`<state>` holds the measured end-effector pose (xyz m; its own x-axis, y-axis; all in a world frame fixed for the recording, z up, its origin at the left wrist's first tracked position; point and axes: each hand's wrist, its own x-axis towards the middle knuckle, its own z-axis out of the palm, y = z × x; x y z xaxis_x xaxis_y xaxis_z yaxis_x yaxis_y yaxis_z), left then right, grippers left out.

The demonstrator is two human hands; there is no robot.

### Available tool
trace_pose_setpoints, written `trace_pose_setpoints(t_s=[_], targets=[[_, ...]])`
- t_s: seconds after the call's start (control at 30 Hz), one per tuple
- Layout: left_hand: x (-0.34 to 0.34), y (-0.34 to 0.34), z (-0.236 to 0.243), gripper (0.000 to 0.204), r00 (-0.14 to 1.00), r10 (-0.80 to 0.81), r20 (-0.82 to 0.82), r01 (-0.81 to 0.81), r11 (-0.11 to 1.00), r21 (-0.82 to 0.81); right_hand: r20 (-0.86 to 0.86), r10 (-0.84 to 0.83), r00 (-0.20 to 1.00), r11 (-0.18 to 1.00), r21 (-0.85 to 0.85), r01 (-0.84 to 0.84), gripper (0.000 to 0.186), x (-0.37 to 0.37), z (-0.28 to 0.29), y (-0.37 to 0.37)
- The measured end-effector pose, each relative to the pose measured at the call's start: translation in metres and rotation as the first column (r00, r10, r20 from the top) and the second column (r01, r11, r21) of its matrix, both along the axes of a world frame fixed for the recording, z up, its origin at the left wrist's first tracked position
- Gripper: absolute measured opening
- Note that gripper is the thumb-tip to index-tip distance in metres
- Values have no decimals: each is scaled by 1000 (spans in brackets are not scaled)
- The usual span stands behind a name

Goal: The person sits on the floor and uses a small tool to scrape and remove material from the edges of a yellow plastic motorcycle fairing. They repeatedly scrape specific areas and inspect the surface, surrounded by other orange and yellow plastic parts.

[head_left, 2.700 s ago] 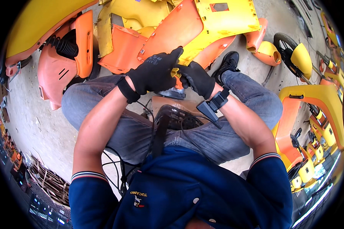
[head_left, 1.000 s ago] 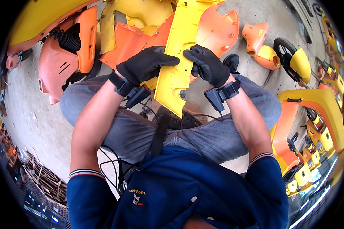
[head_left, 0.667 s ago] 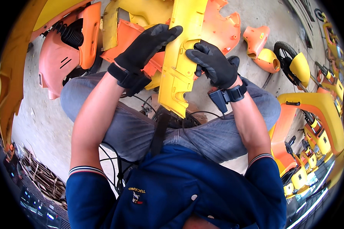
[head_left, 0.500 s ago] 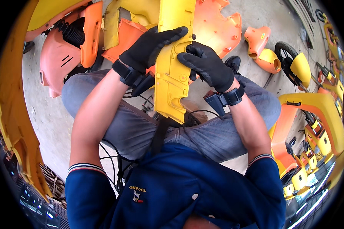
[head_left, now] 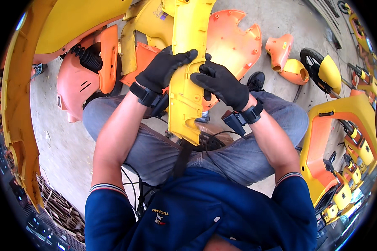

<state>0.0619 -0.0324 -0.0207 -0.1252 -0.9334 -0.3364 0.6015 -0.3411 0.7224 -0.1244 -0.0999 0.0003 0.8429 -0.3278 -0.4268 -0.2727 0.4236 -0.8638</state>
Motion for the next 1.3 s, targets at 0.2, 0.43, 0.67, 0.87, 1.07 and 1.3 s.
trace_pose_setpoints(t_s=[0.2, 0.43, 0.67, 0.87, 1.07, 1.3], targets=[[3, 0, 7, 40, 992, -31, 126, 31, 1000, 5, -40, 65, 997, 996, -56, -67, 35, -8, 5, -6], [4, -1, 17, 34, 994, -19, 109, 15, 999, 41, -21, -36, 999, 996, -80, 34, 40, -21, 6, -12], [7, -2, 15, 31, 979, -46, 199, 48, 999, -4, -123, 3, 992, 982, -186, -26, 30, -27, 20, -14], [-3, -7, 27, 36, 970, -39, 239, 35, 999, 21, -111, 9, 994, 977, -210, -32, 31, -47, 21, -13], [6, -6, 29, 34, 982, -10, 189, 8, 1000, 15, 123, -64, 990, 983, -161, 83, 30, -39, -7, -6], [1, -3, 12, 31, 998, 50, 33, -50, 999, 21, 61, 4, 998, 995, -102, 2, 36, -39, -4, -11]])
